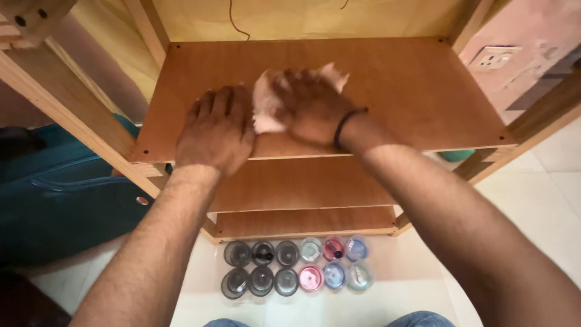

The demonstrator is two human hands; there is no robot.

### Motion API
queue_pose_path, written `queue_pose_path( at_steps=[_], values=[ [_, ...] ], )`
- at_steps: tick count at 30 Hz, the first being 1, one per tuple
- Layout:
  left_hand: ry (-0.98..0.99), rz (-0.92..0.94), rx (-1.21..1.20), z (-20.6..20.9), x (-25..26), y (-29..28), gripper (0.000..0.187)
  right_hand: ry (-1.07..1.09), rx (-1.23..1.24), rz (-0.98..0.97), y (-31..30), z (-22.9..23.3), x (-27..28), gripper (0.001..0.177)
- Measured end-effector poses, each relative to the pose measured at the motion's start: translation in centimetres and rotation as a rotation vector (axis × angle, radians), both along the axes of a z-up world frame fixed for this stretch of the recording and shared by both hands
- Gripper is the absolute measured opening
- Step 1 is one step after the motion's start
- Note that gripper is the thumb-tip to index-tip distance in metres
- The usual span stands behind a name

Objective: The person wipes the shelves of a wooden unit with a white cloth, then picks up small glass jars from the floor, wipes them, and places them on the shelves. The person handles the jars one at a time and arranges them on the middle shelf.

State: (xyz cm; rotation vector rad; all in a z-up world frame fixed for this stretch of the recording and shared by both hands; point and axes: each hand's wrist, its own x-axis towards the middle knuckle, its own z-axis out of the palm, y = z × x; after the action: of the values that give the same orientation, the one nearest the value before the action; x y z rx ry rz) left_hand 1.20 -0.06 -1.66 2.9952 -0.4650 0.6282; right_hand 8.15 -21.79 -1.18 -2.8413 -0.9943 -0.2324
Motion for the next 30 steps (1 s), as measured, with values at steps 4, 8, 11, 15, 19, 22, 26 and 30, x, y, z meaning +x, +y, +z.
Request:
queue_pose_path(
  at_steps=[4, 8, 11, 15, 19, 22, 26, 30],
  values=[
    [-0.003, 0.006, -0.061, -0.1, 0.4, 0.1, 0.069, 0.003, -0.065, 0.083, -3.4, 1.1, -5.3, 0.067],
    [-0.01, 0.004, -0.074, -0.3, 0.3, 0.2, 0.068, 0.039, -0.18, -0.137, -11.5, 1.2, -6.7, 0.072],
    [-0.028, 0.017, -0.02, -0.2, 0.1, 0.2, 0.066, 0.058, -0.088, -0.211, -17.7, 0.7, -5.6, 0.071],
    [-0.062, 0.0, -0.032, -0.2, 0.1, 0.2, 0.064, -0.374, -0.475, -0.171, -23.2, -1.2, -4.8, 0.052],
    [-0.077, -0.008, -0.049, -0.8, 0.2, 0.0, 0.063, -0.323, -0.617, -0.312, -22.5, -1.9, -4.8, 0.052],
    [-0.131, -0.017, -0.044, -0.7, 0.3, 0.3, 0.062, -0.379, -0.588, -0.236, -19.2, -0.2, -6.1, 0.054],
    [-0.095, -0.01, -0.049, -0.7, 0.2, 0.0, 0.061, -0.074, 0.002, -0.233, -11.8, 0.5, -6.8, 0.074],
    [-0.047, 0.005, -0.059, -0.7, 0.2, 0.1, 0.061, -0.109, 0.003, -0.174, -5.8, 0.8, -7.9, 0.071]
  ],
)
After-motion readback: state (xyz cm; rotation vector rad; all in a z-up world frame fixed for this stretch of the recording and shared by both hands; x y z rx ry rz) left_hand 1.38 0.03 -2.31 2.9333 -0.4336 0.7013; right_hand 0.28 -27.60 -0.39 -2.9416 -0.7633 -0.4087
